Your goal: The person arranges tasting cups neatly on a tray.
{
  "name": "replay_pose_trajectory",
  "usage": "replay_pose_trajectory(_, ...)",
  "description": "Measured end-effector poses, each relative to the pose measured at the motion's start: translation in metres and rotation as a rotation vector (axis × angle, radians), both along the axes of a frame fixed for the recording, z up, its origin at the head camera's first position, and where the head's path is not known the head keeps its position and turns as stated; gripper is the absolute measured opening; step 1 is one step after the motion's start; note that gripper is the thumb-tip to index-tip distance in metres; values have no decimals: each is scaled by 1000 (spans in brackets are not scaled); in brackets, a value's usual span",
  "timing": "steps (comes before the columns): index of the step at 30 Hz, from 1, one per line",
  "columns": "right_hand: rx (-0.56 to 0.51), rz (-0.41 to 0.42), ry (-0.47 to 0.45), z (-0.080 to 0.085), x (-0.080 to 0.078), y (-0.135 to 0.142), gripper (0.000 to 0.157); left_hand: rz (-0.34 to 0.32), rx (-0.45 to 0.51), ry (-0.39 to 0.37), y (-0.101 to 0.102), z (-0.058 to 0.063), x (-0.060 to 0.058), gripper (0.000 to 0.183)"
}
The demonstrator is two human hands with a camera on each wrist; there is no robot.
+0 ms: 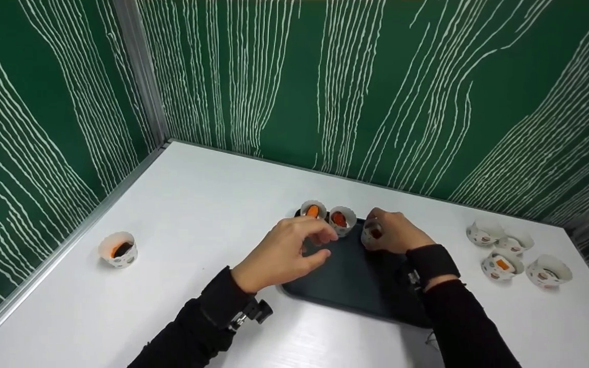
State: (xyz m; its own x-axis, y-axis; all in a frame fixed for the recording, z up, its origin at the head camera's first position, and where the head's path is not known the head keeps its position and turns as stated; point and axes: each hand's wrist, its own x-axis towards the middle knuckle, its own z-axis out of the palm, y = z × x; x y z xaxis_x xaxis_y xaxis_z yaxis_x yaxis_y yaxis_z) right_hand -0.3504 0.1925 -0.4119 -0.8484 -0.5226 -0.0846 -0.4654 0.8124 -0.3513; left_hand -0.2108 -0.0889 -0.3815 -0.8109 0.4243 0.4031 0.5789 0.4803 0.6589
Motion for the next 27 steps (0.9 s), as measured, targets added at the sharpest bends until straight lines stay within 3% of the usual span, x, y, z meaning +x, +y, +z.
replay_pose_trajectory(11,-25,6,61,-1,-4,0,55,-7,-8,-1,0,0,0,19)
replay_pose_trajectory(18,-16,-18,50,6,-4,2,66,-13,-6,3,-1,0,-1,18)
replay_pose_trajectory(27,-16,-15,73,5,-2,4,69,-14,-1,-10,-1,-1,-1,18)
